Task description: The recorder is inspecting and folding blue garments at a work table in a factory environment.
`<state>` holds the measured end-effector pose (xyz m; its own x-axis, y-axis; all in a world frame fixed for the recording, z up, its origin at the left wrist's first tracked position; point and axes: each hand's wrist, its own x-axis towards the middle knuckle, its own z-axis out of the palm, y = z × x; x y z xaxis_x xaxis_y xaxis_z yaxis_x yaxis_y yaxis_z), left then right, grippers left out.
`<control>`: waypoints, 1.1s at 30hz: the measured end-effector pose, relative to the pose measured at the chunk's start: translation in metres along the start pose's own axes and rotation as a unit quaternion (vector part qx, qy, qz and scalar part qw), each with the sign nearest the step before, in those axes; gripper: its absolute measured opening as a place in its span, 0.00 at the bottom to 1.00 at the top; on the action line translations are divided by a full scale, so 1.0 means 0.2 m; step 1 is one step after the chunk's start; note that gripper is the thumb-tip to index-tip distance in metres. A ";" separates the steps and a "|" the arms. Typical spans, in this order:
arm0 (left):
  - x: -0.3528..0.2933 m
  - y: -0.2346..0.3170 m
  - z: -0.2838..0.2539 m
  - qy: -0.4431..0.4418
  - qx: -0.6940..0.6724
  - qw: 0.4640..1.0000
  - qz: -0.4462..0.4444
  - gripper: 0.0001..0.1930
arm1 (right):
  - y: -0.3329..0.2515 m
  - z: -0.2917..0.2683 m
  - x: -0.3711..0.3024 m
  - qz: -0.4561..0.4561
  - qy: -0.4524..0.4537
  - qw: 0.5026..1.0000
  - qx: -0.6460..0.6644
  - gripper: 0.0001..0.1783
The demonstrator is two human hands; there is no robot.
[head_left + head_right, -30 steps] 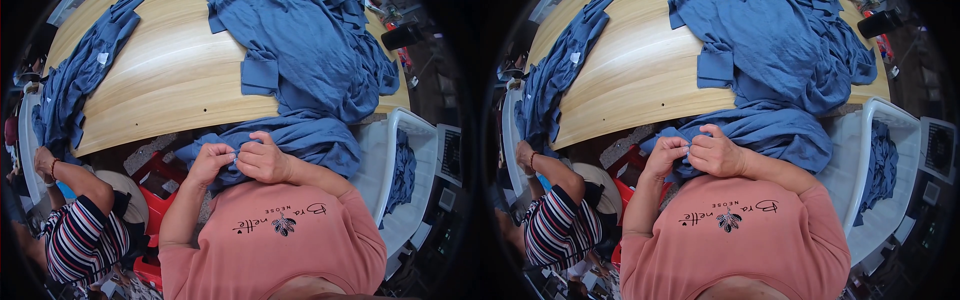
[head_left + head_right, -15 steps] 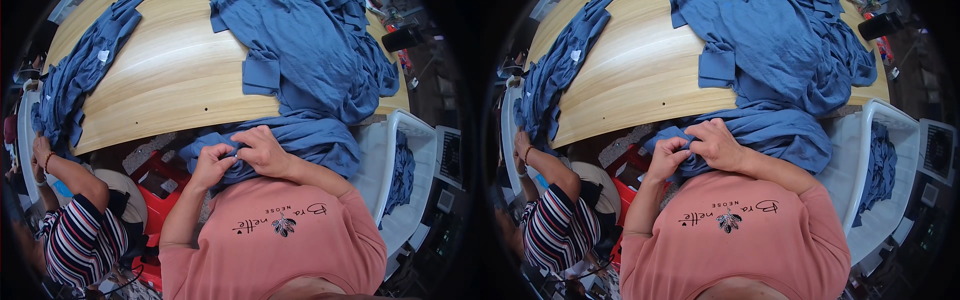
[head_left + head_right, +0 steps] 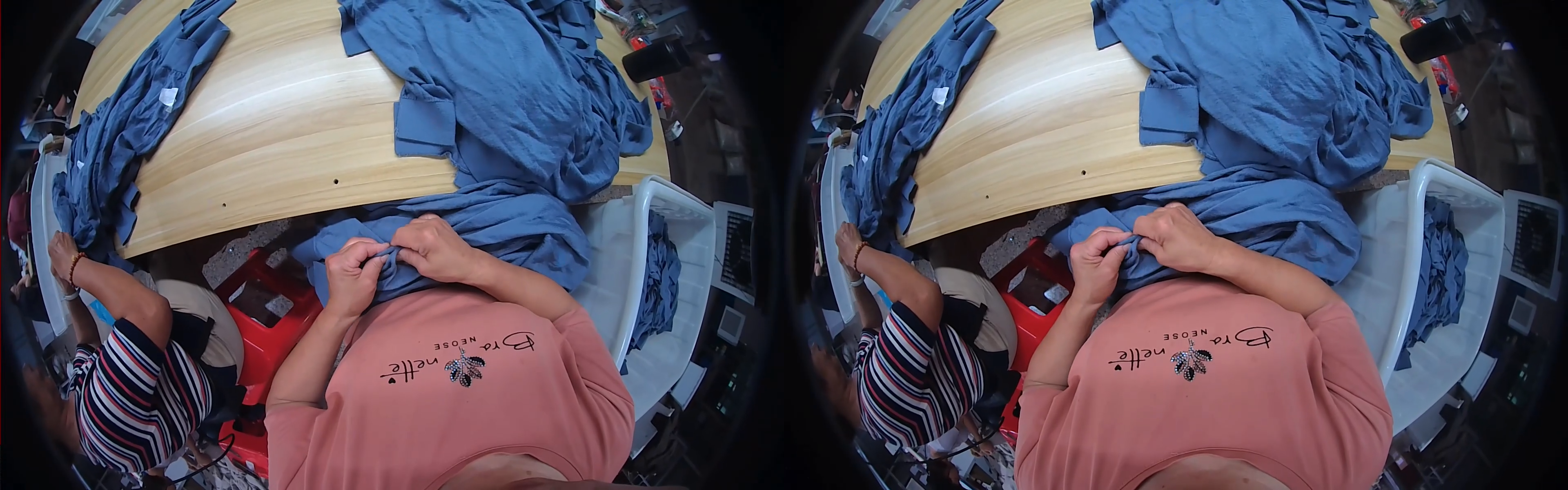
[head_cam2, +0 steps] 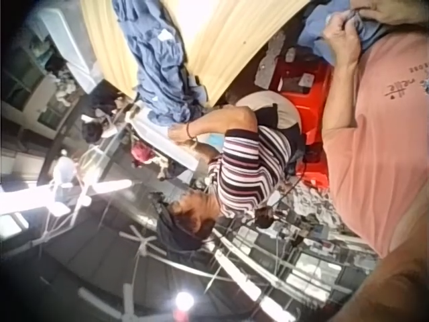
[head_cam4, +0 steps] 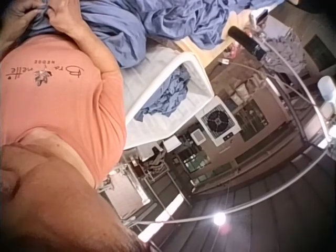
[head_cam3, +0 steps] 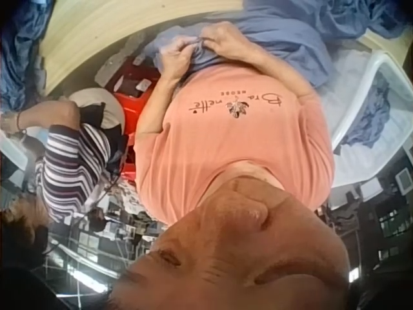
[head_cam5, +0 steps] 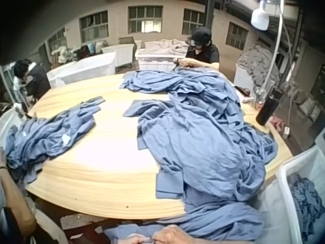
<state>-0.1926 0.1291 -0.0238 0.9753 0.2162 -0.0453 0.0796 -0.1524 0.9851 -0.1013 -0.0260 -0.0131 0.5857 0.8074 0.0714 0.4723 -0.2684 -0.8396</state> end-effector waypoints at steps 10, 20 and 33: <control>0.07 0.05 0.10 0.085 0.195 0.962 0.172 0.08 | -0.02 0.03 -0.04 -0.094 0.130 0.981 -0.106 0.08; 0.13 0.01 -0.11 0.033 0.262 0.958 0.108 0.03 | 0.01 -0.04 -0.03 -0.023 0.179 0.972 -0.152 0.06; 0.08 -0.08 -0.24 -0.054 0.083 0.992 -0.077 0.04 | -0.05 0.02 0.07 -0.196 0.008 0.924 -0.329 0.04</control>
<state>-0.1875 0.1805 -0.0320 0.9649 0.1458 -0.2186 0.2525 -0.2847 0.9248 -0.1007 -0.0100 -0.0071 0.2919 0.9036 0.3137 0.9453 -0.2226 -0.2384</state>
